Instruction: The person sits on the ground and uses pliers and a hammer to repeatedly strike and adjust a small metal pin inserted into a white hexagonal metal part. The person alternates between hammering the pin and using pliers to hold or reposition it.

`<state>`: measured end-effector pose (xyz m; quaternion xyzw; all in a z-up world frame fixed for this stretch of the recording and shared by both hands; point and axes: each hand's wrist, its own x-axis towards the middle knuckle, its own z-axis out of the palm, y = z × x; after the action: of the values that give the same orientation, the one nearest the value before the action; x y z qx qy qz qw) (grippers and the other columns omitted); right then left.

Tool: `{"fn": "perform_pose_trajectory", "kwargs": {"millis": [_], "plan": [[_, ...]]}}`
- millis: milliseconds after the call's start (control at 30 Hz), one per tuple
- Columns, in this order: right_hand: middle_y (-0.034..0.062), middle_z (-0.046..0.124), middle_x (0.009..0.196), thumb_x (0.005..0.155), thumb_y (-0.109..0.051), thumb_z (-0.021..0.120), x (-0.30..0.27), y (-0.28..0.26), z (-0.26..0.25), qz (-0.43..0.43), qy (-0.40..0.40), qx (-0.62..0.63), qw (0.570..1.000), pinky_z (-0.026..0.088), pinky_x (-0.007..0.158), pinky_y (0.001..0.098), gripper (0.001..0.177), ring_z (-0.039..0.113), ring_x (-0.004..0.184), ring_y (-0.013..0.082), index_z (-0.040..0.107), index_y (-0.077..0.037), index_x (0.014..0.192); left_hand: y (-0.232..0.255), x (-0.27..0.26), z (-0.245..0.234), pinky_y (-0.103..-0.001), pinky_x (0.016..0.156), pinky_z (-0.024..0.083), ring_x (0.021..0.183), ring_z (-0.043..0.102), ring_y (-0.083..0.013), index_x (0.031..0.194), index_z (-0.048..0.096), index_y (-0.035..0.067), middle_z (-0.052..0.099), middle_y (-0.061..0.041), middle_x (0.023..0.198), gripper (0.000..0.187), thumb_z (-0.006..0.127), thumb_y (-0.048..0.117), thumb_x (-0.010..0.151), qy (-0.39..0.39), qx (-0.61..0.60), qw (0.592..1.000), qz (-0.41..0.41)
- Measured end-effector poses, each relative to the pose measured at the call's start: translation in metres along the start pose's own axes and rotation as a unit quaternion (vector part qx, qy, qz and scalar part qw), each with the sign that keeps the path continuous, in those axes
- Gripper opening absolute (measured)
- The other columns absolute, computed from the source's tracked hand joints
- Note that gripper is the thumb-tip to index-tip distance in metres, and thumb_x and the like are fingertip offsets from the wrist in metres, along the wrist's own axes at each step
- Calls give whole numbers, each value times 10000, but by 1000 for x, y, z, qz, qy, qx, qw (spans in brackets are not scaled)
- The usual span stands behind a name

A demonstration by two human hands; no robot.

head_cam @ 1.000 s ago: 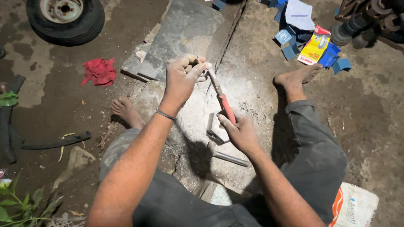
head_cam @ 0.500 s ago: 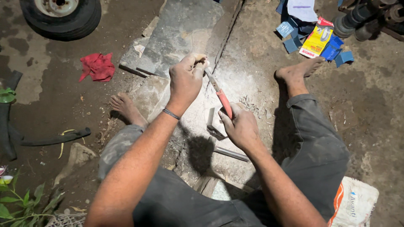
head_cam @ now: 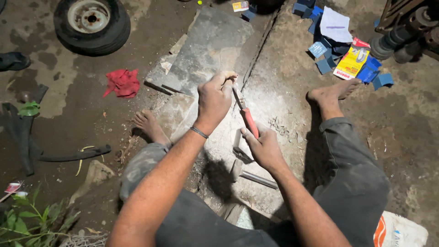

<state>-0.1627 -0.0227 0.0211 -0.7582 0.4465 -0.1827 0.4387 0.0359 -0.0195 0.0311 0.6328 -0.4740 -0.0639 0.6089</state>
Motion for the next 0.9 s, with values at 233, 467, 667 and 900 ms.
{"fn": "perform_pose_trajectory", "kwargs": {"millis": [233, 467, 667, 900], "plan": [[-17, 545, 657, 951, -242, 662, -15, -9, 12, 71, -59, 171, 981, 408, 480, 313, 236, 481, 564, 76, 625, -10, 927, -23, 15, -7, -281, 721, 627, 827, 765, -153, 1074, 694, -4, 771, -87, 924, 110, 628, 23, 990, -40, -245, 958, -147], [-21, 568, 724, 958, -213, 677, -18, -7, 5, 18, -18, 65, 998, 449, 583, 277, 244, 497, 678, 58, 669, -26, 1114, -17, 16, -23, -202, 613, 552, 765, 673, -51, 1157, 732, 18, 716, -10, 887, 204, 655, 13, 969, -101, -238, 946, -194], [-18, 640, 797, 996, -205, 687, -17, 5, -10, -22, -9, 75, 997, 501, 677, 267, 233, 563, 757, 60, 675, 14, 1074, -14, 13, -19, -200, 665, 544, 774, 668, -32, 1162, 745, 14, 742, -4, 911, 233, 662, -7, 945, -131, -184, 963, -148], [-43, 641, 839, 973, -189, 673, -14, -1, -13, -2, 9, 154, 988, 557, 672, 250, 242, 598, 765, 35, 666, 0, 1123, -17, 9, -15, -214, 708, 547, 801, 663, -43, 1126, 751, 5, 746, -17, 961, 214, 682, -23, 925, -140, -177, 969, -101]]}}
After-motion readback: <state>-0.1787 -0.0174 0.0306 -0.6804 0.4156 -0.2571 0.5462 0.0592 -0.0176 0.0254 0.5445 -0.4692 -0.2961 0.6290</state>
